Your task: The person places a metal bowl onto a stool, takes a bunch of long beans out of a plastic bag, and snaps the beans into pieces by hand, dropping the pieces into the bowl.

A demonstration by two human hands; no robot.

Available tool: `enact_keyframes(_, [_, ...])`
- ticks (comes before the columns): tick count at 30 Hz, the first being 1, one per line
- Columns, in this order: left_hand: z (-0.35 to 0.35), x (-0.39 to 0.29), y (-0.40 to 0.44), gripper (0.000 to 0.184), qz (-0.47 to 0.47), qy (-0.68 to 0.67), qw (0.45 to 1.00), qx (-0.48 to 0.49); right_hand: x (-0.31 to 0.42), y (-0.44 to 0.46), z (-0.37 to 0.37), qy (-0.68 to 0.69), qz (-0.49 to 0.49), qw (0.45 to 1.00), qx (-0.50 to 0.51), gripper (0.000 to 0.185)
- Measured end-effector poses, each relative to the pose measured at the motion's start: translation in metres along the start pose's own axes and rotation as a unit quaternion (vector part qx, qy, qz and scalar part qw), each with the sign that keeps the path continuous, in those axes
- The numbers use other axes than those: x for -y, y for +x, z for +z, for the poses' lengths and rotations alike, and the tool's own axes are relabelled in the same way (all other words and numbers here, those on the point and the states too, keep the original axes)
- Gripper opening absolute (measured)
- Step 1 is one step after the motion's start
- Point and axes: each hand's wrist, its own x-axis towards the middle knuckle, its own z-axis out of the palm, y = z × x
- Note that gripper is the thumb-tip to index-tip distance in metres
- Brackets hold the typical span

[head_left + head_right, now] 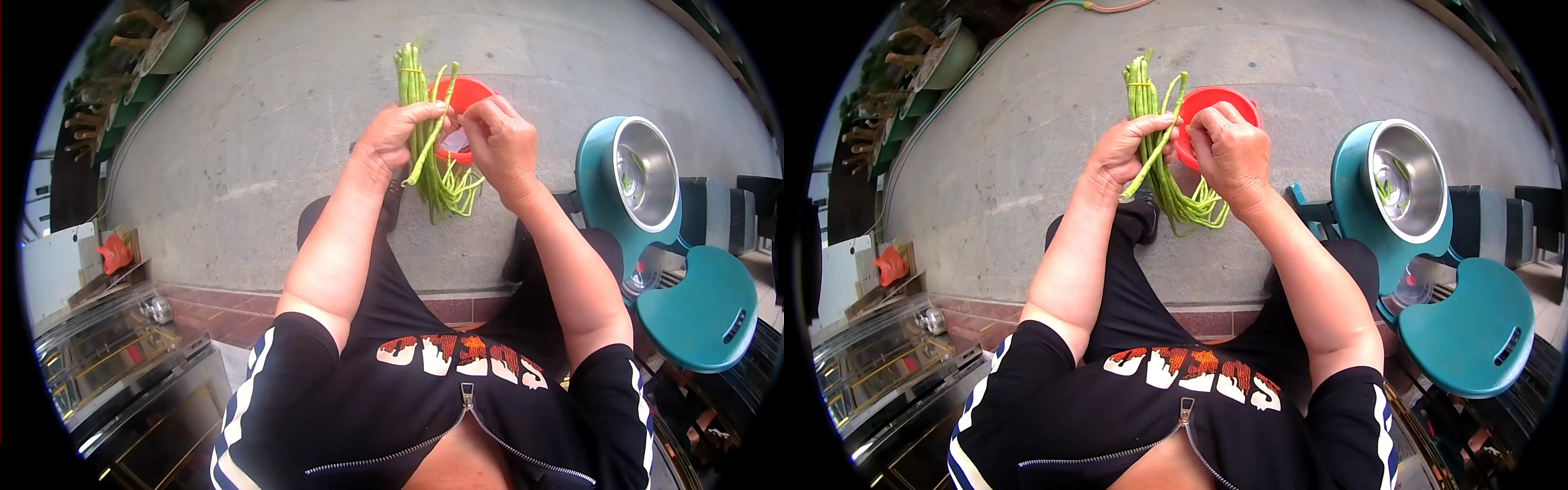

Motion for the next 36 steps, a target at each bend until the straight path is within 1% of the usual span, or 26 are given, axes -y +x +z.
enact_keyframes(2, [-0.006, -0.005, 0.000, 0.019, 0.000, 0.004, 1.000, 0.001, -0.001, 0.003, -0.004, 0.007, 0.022, 1.000, 0.009, 0.010])
enact_keyframes(5, [-0.001, -0.007, -0.006, 0.017, 0.015, 0.026, 1.000, 0.005, -0.026, 0.007, -0.004, -0.109, 0.062, 0.987, 0.097, 0.013])
enact_keyframes(6, [0.002, -0.007, -0.008, 0.016, 0.021, 0.039, 0.999, 0.007, -0.033, 0.008, 0.000, -0.162, 0.111, 0.967, 0.159, 0.013])
enact_keyframes(8, [0.000, -0.004, -0.005, 0.015, 0.014, 0.052, 0.998, 0.014, -0.054, -0.005, 0.017, -0.163, 0.053, 0.981, 0.094, 0.011])
enact_keyframes(9, [-0.001, -0.002, -0.003, 0.015, 0.011, 0.059, 0.998, 0.017, -0.051, -0.005, 0.017, -0.168, 0.035, 0.982, 0.078, 0.011])
enact_keyframes(10, [-0.002, -0.001, -0.003, 0.015, 0.003, 0.065, 0.998, -0.004, -0.048, -0.005, 0.017, -0.173, 0.018, 0.983, 0.061, 0.013])
enact_keyframes(13, [-0.001, -0.003, -0.003, 0.015, 0.009, 0.074, 0.997, -0.011, -0.025, 0.007, 0.002, -0.171, 0.046, 0.973, 0.150, 0.019])
enact_keyframes(14, [0.000, -0.003, -0.004, 0.015, 0.005, 0.077, 0.997, -0.013, -0.020, 0.010, -0.003, -0.180, 0.011, 0.973, 0.147, 0.022])
enact_keyframes(17, [0.003, -0.002, -0.005, 0.016, 0.001, 0.083, 0.996, -0.008, -0.011, 0.016, -0.010, -0.137, -0.169, 0.975, 0.038, 0.018])
enact_keyframes(20, [0.004, 0.001, -0.005, 0.018, 0.002, 0.084, 0.996, 0.023, -0.004, 0.011, -0.010, -0.159, -0.193, 0.968, 0.035, 0.018])
enact_keyframes(23, [0.007, 0.000, -0.009, 0.020, -0.018, 0.080, 0.995, 0.051, -0.013, 0.011, -0.009, -0.142, -0.203, 0.967, 0.063, 0.017])
enact_keyframes(25, [0.003, -0.001, -0.009, 0.024, -0.037, 0.072, 0.994, 0.073, -0.017, 0.013, -0.012, -0.157, -0.199, 0.965, 0.071, 0.015])
enact_keyframes(28, [0.000, -0.006, -0.012, 0.024, -0.057, 0.164, 0.982, 0.073, -0.022, 0.016, -0.018, -0.178, -0.200, 0.960, 0.082, 0.014])
enact_keyframes(30, [-0.003, -0.008, -0.013, 0.024, -0.064, 0.163, 0.982, 0.064, -0.024, 0.017, -0.022, -0.195, -0.197, 0.956, 0.093, 0.012])
enact_keyframes(32, [-0.002, -0.011, -0.016, 0.022, -0.069, 0.167, 0.982, 0.048, -0.028, 0.015, -0.025, -0.164, -0.170, 0.966, 0.105, 0.013])
enact_keyframes(33, [-0.003, -0.012, -0.016, 0.022, -0.068, 0.163, 0.983, 0.057, -0.030, 0.015, -0.026, -0.148, -0.156, 0.970, 0.110, 0.014])
enact_keyframes(36, [-0.005, -0.013, -0.016, 0.022, -0.066, 0.153, 0.983, 0.081, -0.028, 0.013, -0.027, -0.052, -0.066, 0.990, 0.113, 0.009])
